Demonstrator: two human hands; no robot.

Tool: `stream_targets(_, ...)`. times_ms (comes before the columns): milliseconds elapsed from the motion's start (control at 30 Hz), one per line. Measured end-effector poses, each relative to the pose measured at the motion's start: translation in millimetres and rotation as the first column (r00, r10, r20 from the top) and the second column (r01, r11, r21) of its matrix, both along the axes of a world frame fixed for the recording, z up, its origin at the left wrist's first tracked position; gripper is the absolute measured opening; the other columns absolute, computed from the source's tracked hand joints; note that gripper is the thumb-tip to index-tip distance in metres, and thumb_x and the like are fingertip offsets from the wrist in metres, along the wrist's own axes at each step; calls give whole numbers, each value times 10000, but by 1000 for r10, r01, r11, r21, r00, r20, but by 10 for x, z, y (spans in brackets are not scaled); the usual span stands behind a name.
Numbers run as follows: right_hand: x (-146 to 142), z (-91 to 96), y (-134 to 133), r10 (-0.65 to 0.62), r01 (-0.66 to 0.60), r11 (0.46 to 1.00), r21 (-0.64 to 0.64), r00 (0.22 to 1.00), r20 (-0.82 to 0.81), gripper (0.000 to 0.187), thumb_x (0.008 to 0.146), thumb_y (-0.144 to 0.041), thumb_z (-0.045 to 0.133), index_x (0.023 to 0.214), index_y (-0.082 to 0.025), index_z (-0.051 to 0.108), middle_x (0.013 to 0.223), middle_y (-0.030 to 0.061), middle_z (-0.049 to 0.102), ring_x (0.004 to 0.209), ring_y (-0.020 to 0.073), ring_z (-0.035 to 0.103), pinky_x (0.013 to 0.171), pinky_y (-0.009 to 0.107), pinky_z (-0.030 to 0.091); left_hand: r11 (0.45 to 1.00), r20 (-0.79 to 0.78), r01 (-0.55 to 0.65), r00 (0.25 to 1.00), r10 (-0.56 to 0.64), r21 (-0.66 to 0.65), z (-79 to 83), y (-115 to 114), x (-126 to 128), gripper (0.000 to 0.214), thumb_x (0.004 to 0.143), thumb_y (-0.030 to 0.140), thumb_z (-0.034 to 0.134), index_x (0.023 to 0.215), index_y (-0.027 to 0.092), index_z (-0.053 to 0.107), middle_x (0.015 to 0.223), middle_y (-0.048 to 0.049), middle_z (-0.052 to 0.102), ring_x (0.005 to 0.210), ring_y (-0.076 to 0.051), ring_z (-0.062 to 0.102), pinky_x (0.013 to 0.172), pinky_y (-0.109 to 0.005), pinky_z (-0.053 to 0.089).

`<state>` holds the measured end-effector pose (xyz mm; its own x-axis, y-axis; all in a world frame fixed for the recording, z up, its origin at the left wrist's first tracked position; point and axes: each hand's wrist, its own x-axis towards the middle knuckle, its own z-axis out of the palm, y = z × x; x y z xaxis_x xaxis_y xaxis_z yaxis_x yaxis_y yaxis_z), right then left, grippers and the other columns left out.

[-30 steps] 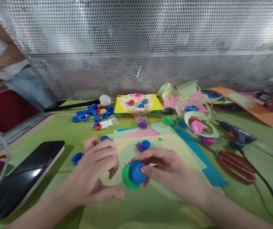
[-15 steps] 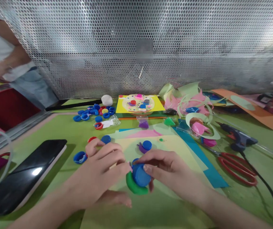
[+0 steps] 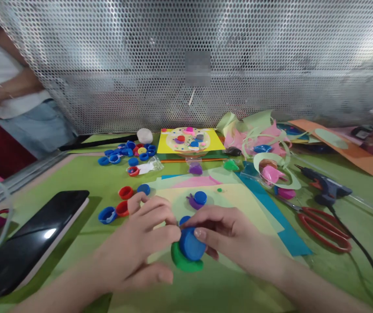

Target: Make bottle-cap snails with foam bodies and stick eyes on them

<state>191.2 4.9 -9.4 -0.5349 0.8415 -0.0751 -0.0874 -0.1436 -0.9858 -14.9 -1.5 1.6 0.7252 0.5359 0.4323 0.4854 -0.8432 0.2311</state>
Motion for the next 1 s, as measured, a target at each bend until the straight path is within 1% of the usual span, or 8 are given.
stream_targets(67, 1, -7, 1, 5, -5, 1000, 1, 1000, 2, 267, 721, -410, 670, 820, -163, 663, 651, -15, 539, 479, 59, 434, 445, 214, 358, 1000, -2, -3, 1000, 3, -9, 2, 5, 2, 506, 907, 563, 172, 854, 198, 519, 776, -42, 514, 786, -222, 435, 728, -393, 323)
stream_targets(200, 8, -16, 5, 16, -16, 1000, -9, 1000, -11, 270, 721, -414, 673, 829, -167, 663, 655, -18, 548, 464, 54, 445, 440, 214, 363, 1000, 14, -14, 1000, 13, 23, 10, 10, 1, 524, 905, 566, 160, 854, 196, 528, 759, -39, 518, 765, -219, 433, 712, -393, 315)
stream_targets(367, 8, -6, 10, 18, -18, 1000, -6, 1000, -14, 279, 716, -421, 676, 823, -164, 667, 644, -22, 546, 453, 48, 444, 435, 211, 366, 999, 19, 31, 999, -31, 16, 7, 8, -9, 472, 915, 543, 173, 899, 204, 500, 786, -43, 515, 777, -219, 441, 697, -391, 326)
stream_targets(500, 11, -9, 10, 14, -14, 999, -30, 1000, -17, 295, 710, -424, 681, 831, -156, 659, 654, -19, 557, 453, 46, 457, 432, 208, 374, 993, 10, -12, 1000, 11, 115, 4, 6, -9, 447, 925, 521, 156, 946, 218, 484, 801, -34, 520, 807, -227, 469, 746, -417, 292)
stream_targets(600, 15, -12, 7, 5, -6, 999, -51, 1000, -24, 307, 694, -428, 695, 822, -151, 658, 643, -20, 557, 455, 47, 457, 428, 206, 381, 987, -17, -4, 1000, 7, 162, 11, 2, -7, 422, 939, 492, 166, 914, 221, 489, 795, -26, 524, 803, -220, 469, 727, -403, 270)
stream_targets(733, 16, 1, 10, 9, -11, 998, -56, 1000, -22, 311, 696, -428, 694, 819, -145, 660, 619, -25, 551, 444, 47, 458, 422, 207, 382, 981, -60, -3, 998, 14, 194, 22, -1, -6, 450, 942, 495, 165, 866, 205, 500, 785, -21, 520, 815, -212, 463, 716, -392, 249)
stream_targets(900, 14, 4, 20, 8, -10, 999, -52, 999, -39, 303, 701, -411, 691, 813, -133, 649, 602, -30, 547, 427, 39, 457, 419, 198, 378, 973, -24, -42, 999, 49, 225, 18, 1, 1, 474, 930, 532, 149, 900, 214, 499, 784, -13, 527, 835, -210, 472, 726, -396, 248)
stream_targets(1000, 11, -1, 20, 2, -4, 998, -58, 999, -44, 308, 698, -406, 692, 829, -129, 655, 595, -29, 549, 430, 43, 464, 415, 193, 379, 972, -48, -21, 998, 33, 234, 7, 8, -2, 471, 930, 529, 138, 901, 213, 485, 798, -19, 526, 825, -207, 472, 716, -385, 266)
